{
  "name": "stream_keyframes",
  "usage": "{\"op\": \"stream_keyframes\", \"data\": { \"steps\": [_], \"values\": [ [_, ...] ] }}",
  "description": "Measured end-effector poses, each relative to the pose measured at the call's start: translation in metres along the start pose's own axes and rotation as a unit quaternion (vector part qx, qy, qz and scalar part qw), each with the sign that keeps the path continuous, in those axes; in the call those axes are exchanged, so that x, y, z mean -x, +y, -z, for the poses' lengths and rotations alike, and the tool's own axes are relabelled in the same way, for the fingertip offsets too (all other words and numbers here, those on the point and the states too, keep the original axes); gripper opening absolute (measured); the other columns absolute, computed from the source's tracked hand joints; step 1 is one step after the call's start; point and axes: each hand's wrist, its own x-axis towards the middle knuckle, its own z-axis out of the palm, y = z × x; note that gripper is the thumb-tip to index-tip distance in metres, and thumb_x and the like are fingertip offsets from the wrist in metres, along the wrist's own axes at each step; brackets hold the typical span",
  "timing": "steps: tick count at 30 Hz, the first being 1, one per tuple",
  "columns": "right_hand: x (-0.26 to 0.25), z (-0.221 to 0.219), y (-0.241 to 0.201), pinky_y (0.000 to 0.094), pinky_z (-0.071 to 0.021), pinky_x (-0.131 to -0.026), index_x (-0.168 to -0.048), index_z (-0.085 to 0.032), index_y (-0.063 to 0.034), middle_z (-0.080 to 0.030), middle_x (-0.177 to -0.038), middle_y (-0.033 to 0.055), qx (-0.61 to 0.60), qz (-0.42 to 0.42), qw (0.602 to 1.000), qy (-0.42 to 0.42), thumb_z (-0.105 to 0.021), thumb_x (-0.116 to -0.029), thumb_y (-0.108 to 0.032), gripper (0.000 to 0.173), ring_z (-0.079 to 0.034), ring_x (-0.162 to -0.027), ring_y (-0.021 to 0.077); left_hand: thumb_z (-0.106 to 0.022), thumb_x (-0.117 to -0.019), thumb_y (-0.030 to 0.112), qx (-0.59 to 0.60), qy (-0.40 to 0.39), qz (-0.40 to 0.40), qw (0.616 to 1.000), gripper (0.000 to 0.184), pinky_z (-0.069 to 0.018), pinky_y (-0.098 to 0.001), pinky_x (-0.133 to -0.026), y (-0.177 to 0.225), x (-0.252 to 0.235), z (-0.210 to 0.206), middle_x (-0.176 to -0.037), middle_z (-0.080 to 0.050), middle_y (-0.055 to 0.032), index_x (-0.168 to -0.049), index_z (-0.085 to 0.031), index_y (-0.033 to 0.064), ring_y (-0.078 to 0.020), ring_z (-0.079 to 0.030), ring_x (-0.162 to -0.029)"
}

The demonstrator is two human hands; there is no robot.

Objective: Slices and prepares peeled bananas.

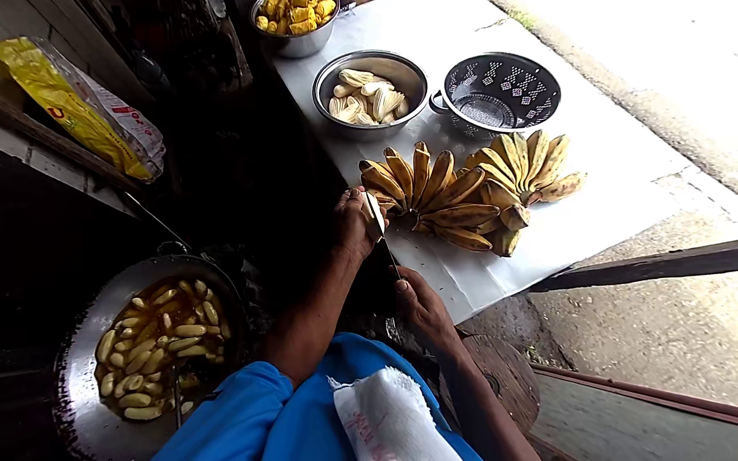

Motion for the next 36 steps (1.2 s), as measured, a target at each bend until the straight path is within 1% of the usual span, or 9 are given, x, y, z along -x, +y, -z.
{"op": "stream_keyframes", "data": {
  "steps": [4,8,11,14,20,23,26,32,36],
  "values": [
    [-0.031,0.0,-0.005,0.0352,-0.0524,-0.057,-0.138,-0.057,-0.0208,-0.059,-0.071,0.0009,0.063,-0.02,0.998,0.021,-0.037,-0.1093,-0.047,0.044,-0.058,-0.058,0.0138,-0.032,-0.1135,0.03,-0.005,-0.002,0.0,1.0,0.032,-0.0565,-0.0347,-0.054,-0.017,0.016,-0.005,-0.089,-0.062,-0.0105,-0.129,-0.051,0.009,-0.0211,-0.064,-0.066],
    [-0.021,-0.002,-0.001,0.0374,-0.0542,-0.064,-0.139,-0.057,-0.0214,-0.062,-0.078,0.0013,0.11,-0.012,0.994,0.026,-0.035,-0.1097,-0.047,0.044,-0.06,-0.064,0.0134,-0.029,-0.1138,0.027,-0.009,-0.005,-0.016,1.0,0.031,-0.0564,-0.0348,-0.052,-0.014,0.018,-0.002,-0.085,-0.063,-0.0098,-0.121,-0.053,0.0089,-0.0212,-0.065,-0.064],
    [-0.008,-0.002,0.008,0.0353,-0.0547,-0.069,-0.139,-0.057,-0.0171,-0.066,-0.086,0.0019,0.133,-0.004,0.991,0.013,-0.034,-0.1102,-0.043,0.045,-0.062,-0.069,0.0114,-0.03,-0.1139,0.028,-0.015,0.004,-0.03,0.999,0.032,-0.0578,-0.0359,-0.056,-0.009,0.017,0.002,-0.09,-0.064,-0.0106,-0.127,-0.053,0.0097,-0.0218,-0.067,-0.069],
    [-0.024,-0.002,0.009,0.0383,-0.0541,-0.068,-0.138,-0.057,-0.019,-0.063,-0.081,0.0023,0.138,-0.022,0.99,0.015,-0.034,-0.1099,-0.046,0.045,-0.061,-0.068,0.0139,-0.035,-0.1133,0.03,-0.022,0.005,-0.03,0.999,0.032,-0.0604,-0.039,-0.063,-0.018,0.018,0.003,-0.099,-0.063,-0.0128,-0.13,-0.052,0.009,-0.0237,-0.068,-0.075],
    [-0.028,0.001,0.003,0.0382,-0.0542,-0.067,-0.138,-0.057,-0.0208,-0.063,-0.081,0.002,0.111,-0.025,0.993,0.014,-0.035,-0.1098,-0.047,0.045,-0.061,-0.067,0.0139,-0.034,-0.1132,0.028,-0.003,-0.012,0.004,1.0,0.032,-0.0612,-0.042,-0.064,-0.013,0.01,0.0,-0.093,-0.064,-0.0144,-0.128,-0.052,0.0053,-0.0256,-0.068,-0.072],
    [0.005,0.004,-0.002,0.0286,-0.0504,-0.053,-0.141,-0.056,-0.0135,-0.058,-0.075,-0.0012,0.022,0.006,1.0,-0.01,-0.037,-0.11,-0.041,0.046,-0.054,-0.057,0.0093,-0.03,-0.1136,0.033,0.008,-0.028,0.016,0.999,0.035,-0.0602,-0.0413,-0.065,-0.002,0.001,0.005,-0.092,-0.062,-0.0117,-0.128,-0.051,0.008,-0.024,-0.067,-0.074],
    [0.023,0.006,-0.006,0.0263,-0.0472,-0.046,-0.142,-0.053,-0.0099,-0.055,-0.072,-0.0017,-0.052,0.009,0.998,-0.023,-0.039,-0.1099,-0.042,0.048,-0.05,-0.052,0.0093,-0.032,-0.1135,0.032,0.002,-0.007,0.01,1.0,0.035,-0.0597,-0.0394,-0.062,0.004,-0.004,0.005,-0.089,-0.063,-0.0118,-0.125,-0.054,0.0076,-0.023,-0.067,-0.07],
    [0.006,0.005,0.004,0.0262,-0.0477,-0.047,-0.141,-0.055,-0.0113,-0.056,-0.072,-0.0015,-0.04,-0.015,0.999,-0.016,-0.039,-0.11,-0.041,0.045,-0.052,-0.053,0.0091,-0.033,-0.1133,0.029,-0.006,-0.016,-0.003,1.0,0.032,-0.0575,-0.0348,-0.057,-0.003,-0.003,0.002,-0.091,-0.063,-0.0106,-0.128,-0.052,0.0085,-0.0208,-0.066,-0.069],
    [-0.031,0.006,0.001,0.0331,-0.0514,-0.053,-0.136,-0.058,-0.0192,-0.057,-0.07,0.0005,0.024,-0.043,0.999,0.001,-0.038,-0.1091,-0.048,0.044,-0.056,-0.055,0.0134,-0.035,-0.1129,0.026,-0.02,-0.019,-0.012,1.0,0.028,-0.058,-0.0346,-0.056,-0.021,0.009,-0.003,-0.092,-0.063,-0.0108,-0.128,-0.052,0.0078,-0.021,-0.066,-0.068]
  ]
}}
